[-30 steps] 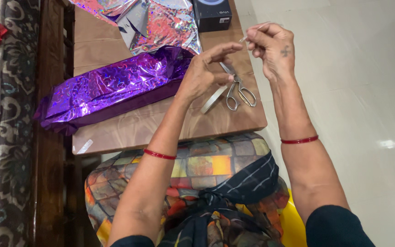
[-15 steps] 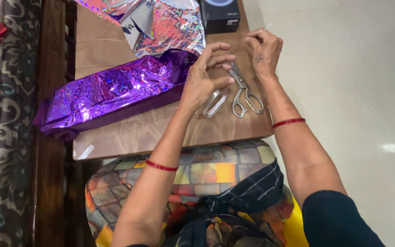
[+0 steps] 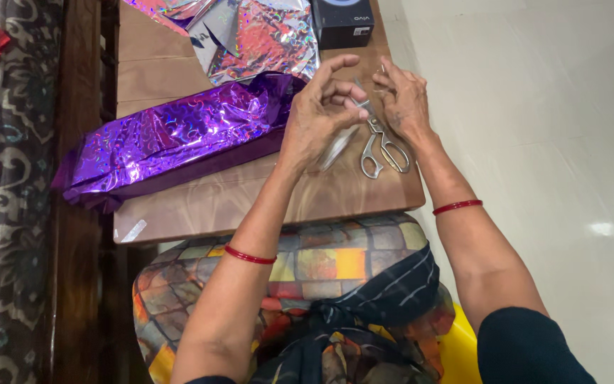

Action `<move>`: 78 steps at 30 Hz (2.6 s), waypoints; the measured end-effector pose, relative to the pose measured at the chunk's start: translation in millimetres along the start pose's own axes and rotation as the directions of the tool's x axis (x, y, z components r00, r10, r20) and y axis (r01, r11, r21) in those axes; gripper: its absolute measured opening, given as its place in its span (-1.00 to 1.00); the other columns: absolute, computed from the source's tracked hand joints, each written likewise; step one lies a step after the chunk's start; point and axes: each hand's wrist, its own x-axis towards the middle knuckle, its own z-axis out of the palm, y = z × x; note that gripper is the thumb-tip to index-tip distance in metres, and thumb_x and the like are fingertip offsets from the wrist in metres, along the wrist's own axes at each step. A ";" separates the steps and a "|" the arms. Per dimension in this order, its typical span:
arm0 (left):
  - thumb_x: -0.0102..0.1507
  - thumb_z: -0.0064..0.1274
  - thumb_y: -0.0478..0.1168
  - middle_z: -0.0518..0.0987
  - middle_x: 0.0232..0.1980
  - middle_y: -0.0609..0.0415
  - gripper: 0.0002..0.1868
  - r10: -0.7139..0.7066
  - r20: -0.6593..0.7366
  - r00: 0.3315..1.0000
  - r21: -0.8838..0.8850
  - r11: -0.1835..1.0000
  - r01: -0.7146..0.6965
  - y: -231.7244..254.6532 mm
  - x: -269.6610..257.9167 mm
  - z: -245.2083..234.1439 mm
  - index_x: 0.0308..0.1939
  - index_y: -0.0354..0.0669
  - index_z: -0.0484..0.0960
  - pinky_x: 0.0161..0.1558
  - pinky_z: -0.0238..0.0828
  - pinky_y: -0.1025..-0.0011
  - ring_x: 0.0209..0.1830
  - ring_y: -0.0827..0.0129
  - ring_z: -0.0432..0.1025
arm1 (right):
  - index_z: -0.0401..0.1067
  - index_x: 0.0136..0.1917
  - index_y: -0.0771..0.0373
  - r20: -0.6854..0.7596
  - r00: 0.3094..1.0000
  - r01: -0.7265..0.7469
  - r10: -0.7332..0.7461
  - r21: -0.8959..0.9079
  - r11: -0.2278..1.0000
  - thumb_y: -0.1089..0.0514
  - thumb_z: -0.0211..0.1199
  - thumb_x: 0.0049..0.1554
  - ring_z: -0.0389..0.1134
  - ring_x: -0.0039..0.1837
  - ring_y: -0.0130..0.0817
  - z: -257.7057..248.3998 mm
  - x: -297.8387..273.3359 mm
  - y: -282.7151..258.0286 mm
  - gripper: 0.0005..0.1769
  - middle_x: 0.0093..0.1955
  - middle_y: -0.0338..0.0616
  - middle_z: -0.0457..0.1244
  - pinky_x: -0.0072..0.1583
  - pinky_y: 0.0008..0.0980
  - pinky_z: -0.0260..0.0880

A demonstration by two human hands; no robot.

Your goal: The person wraps a rectangular gift with shiny purple wrapping paper. They tear and apply clear tape to secure the paper, fold the edges, and use scissors to trim excess paper. The wrapped gift remains on the table at the end.

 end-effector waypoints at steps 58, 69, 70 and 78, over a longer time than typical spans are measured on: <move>0.16 0.30 -0.77 0.41 -0.04 0.04 0.25 0.343 -0.361 0.867 -0.267 0.853 -0.448 70.3 -41.1 -62.7 0.64 0.07 -0.17 -0.07 0.64 0.40 -0.23 0.42 0.52 | 0.37 0.42 0.21 0.326 0.943 -0.068 -0.068 0.390 0.918 0.57 -0.02 0.10 0.46 0.10 -0.34 -76.4 -34.0 -172.2 -0.34 0.10 -0.12 0.46 0.12 -0.39 0.44; 0.22 0.31 -0.71 0.43 -0.01 0.03 0.13 0.270 0.077 0.960 -0.160 0.954 -0.255 74.4 -34.4 -35.8 0.61 0.09 -0.05 -0.07 0.61 0.52 -0.15 0.46 0.57 | 0.54 0.21 0.22 0.494 0.857 -0.355 0.145 0.363 0.861 0.44 0.18 0.12 0.43 0.16 -0.43 -47.1 -35.1 -146.4 -0.60 0.11 -0.26 0.42 0.17 -0.43 0.43; 0.20 0.29 -0.70 0.42 0.01 0.04 0.14 0.256 0.087 0.963 -0.155 0.958 -0.241 75.2 -32.9 -32.4 0.63 0.10 -0.05 -0.09 0.61 0.51 -0.14 0.47 0.57 | 0.54 0.21 0.21 0.510 0.847 -0.354 0.151 0.329 0.875 0.45 0.18 0.10 0.42 0.13 -0.42 -47.6 -34.1 -144.9 -0.56 0.08 -0.24 0.42 0.14 -0.42 0.42; 0.21 0.27 -0.69 0.40 -0.01 0.06 0.16 0.247 0.139 0.959 -0.117 0.966 -0.232 77.6 -23.9 -18.8 0.68 0.11 -0.04 -0.04 0.68 0.52 -0.15 0.51 0.55 | 0.47 0.28 0.41 0.434 0.896 -0.338 0.094 0.527 0.780 0.48 0.13 0.04 0.33 0.09 -0.40 -49.9 -29.4 -134.4 -0.49 0.06 0.06 0.32 0.07 -0.33 0.38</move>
